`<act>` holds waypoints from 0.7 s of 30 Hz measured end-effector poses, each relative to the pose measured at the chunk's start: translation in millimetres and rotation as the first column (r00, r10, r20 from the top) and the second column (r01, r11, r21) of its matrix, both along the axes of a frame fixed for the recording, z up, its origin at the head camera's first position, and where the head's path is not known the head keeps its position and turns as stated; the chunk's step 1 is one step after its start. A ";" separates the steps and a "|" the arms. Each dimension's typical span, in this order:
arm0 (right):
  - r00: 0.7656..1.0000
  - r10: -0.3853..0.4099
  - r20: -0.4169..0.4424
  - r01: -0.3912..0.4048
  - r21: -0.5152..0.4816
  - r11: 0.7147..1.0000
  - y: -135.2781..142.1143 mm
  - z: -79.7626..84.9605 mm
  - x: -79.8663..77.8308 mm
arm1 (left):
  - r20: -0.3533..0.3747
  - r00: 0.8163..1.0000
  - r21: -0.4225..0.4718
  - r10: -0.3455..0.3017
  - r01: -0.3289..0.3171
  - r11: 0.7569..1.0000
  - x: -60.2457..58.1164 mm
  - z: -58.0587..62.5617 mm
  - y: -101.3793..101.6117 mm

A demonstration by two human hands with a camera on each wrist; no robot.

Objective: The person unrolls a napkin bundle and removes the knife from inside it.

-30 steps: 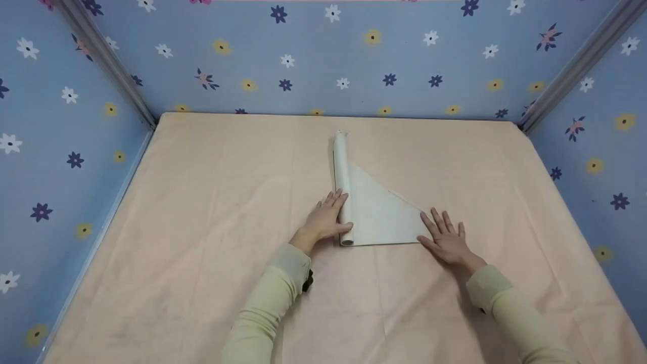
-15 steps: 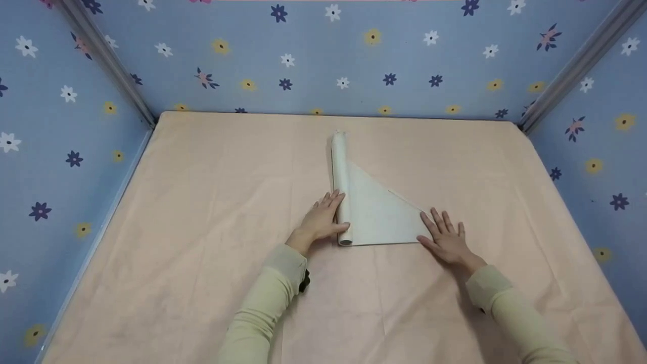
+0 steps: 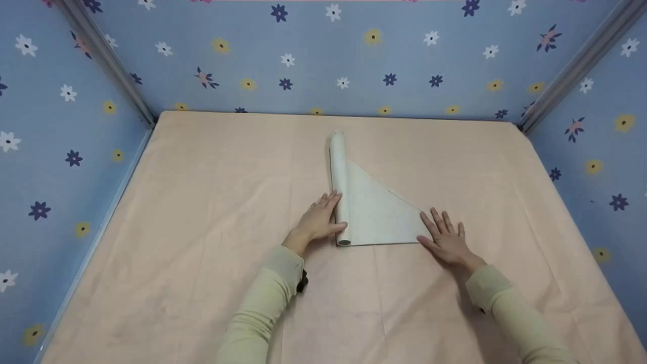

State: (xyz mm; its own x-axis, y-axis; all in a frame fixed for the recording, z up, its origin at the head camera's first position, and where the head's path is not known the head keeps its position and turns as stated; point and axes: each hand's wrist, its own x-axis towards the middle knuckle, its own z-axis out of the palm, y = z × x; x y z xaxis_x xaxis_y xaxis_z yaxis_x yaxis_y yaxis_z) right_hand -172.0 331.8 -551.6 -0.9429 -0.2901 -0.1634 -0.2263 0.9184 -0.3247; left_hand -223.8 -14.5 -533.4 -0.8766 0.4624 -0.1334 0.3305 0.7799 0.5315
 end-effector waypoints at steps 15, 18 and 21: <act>1.000 -0.009 0.002 0.009 -0.001 1.000 -2.1 1.3 0.2 | -0.011 1.000 -0.022 0.006 -0.007 1.000 2.6 3.2 -0.3; 1.000 -0.009 -0.004 0.009 -0.001 1.000 -1.9 1.4 0.8 | -0.009 1.000 -0.030 0.015 -0.015 0.999 4.0 5.7 1.5; 1.000 -0.005 -0.003 0.005 -0.004 1.000 -1.4 1.5 1.4 | -0.006 1.000 -0.024 0.028 -0.028 0.999 5.1 8.6 4.2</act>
State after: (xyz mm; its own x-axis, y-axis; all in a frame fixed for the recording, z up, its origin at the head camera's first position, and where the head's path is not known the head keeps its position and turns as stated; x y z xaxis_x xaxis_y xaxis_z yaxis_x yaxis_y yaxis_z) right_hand -170.6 330.4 -550.1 -0.9450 -0.2856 -0.1593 -0.2223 0.9183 -0.3275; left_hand -218.7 -10.3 -524.9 -0.8898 0.4347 -0.1388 0.3117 0.8013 0.5107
